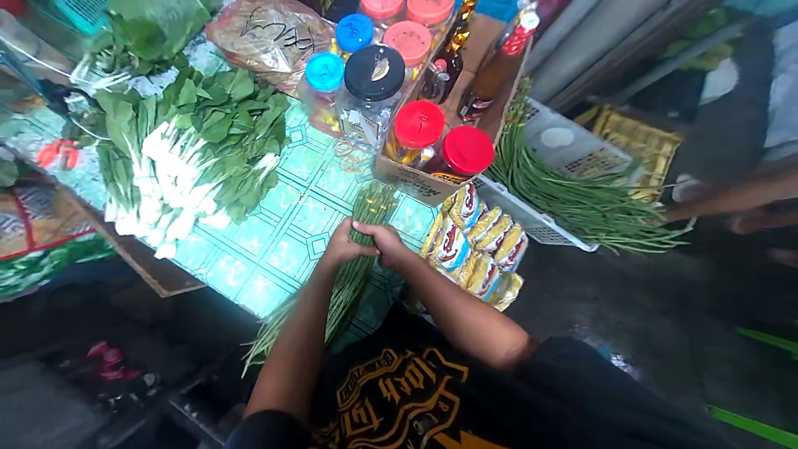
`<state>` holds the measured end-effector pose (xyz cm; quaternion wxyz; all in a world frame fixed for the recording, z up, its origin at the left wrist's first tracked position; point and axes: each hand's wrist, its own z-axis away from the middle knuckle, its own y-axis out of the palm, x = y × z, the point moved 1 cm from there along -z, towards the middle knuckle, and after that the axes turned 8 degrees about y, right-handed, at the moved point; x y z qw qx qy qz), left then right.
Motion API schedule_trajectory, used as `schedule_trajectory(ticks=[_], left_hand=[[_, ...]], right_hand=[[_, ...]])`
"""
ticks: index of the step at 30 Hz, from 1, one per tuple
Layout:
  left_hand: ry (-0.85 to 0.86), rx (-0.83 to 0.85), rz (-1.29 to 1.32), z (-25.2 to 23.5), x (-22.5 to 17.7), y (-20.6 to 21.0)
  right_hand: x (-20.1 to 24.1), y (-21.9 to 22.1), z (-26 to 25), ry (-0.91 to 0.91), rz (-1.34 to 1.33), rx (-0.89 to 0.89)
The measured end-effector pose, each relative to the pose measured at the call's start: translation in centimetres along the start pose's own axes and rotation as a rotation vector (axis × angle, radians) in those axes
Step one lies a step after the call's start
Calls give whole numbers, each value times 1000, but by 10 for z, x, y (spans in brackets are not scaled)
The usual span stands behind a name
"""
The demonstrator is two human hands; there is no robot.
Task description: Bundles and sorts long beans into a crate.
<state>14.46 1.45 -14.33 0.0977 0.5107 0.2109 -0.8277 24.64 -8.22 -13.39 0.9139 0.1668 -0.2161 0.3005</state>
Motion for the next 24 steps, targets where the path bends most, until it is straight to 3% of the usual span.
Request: schedule_trajectory(ticks=[4, 7, 9, 11, 14, 15, 17, 18, 20, 22, 24], left_hand=[[147, -127, 34, 38, -16, 3], [318, -352, 69, 76, -39, 6], [381, -529, 47, 127, -65, 0], [474, -678, 79, 191, -104, -12], [762, -947, 249, 271, -139, -21], [754, -1011, 309, 308, -161, -18], [557, -1117, 337, 386, -209, 1], [632, -1168, 252, 404, -200, 7], [887, -1251, -18, 425, -160, 12], [902, -1331, -205, 465, -153, 35], [887, -1404, -226, 503, -154, 68]], right_hand=[[-13, 6, 27, -228, -27, 157], [-1, 12, 79, -439, 220, 244], [5, 29, 121, -580, 415, 350], [7, 58, 161, -770, 546, 575], [3, 96, 220, -1114, 665, 968], [-4, 107, 244, -1215, 660, 1012], [-26, 122, 282, -1387, 597, 1077], [-34, 128, 293, -1428, 568, 1163], [-58, 129, 336, -1338, 557, 1322], [-80, 123, 376, -1166, 616, 1564], [-105, 110, 424, -1081, 738, 1736]])
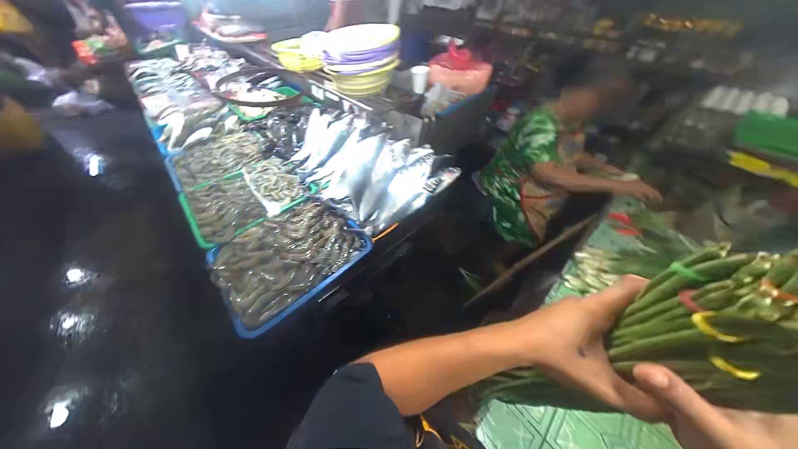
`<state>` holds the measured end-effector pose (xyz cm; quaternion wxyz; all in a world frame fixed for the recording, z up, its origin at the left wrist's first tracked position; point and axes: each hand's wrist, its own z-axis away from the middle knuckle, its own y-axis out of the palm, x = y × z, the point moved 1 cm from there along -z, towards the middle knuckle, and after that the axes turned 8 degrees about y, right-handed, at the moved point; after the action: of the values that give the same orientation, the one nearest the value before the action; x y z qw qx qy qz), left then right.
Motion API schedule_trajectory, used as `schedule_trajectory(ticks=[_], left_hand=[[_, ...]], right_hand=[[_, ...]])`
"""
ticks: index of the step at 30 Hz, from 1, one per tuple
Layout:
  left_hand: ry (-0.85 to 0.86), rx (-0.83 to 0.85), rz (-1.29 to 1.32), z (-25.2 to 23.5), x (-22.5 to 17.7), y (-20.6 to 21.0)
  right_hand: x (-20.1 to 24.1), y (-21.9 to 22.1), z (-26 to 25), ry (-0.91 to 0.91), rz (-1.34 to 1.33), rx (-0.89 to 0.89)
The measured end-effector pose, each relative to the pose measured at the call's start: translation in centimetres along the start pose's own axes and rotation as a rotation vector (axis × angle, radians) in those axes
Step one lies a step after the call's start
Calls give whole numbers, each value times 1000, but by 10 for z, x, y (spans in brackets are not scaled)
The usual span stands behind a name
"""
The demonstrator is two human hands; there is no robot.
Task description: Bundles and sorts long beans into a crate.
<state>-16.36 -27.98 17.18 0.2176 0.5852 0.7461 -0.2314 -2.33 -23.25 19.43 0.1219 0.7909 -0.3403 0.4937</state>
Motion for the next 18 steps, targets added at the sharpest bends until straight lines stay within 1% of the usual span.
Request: schedule_trajectory(ticks=[1, 2, 3, 4, 5, 6, 7, 9, 11, 13, 14, 15, 16, 18], left_hand=[[-9, -47, 32, 14, -14, -12], [-8, -111, 88, 30, -25, -23], [8, -184, 161, 49, -35, -33], [35, -259, 231, 67, -42, -41], [45, -327, 288, 86, -49, -47], [27, -386, 359, 102, -56, -53], [-42, -440, 451, 116, -65, -60], [-158, -495, 653, 144, -83, -73], [-262, -536, 877, 169, -101, -84], [-293, -561, 993, 186, -118, -88], [-287, -558, 1027, 194, -122, -90], [-267, -542, 1059, 201, -123, -90], [-250, -525, 1082, 209, -124, -89], [-212, -499, 1139, 217, -126, -87]], right_hand=[[17, 26, -1, 6, 31, 37], [23, 43, -1, -10, 123, 64], [19, 49, 0, -58, 279, 122], [17, 57, -2, -103, 514, 157], [18, 69, -5, -110, 773, 175], [22, 89, -7, -78, 957, 192], [30, 113, -8, -20, 1030, 229], [36, 158, -8, 101, 970, 293], [33, 194, 1, 262, 848, 256], [33, 212, 17, 360, 796, 212], [34, 215, 26, 380, 743, 233], [36, 213, 36, 397, 637, 283], [35, 210, 48, 422, 469, 335], [21, 197, 74, 458, 47, 412]])
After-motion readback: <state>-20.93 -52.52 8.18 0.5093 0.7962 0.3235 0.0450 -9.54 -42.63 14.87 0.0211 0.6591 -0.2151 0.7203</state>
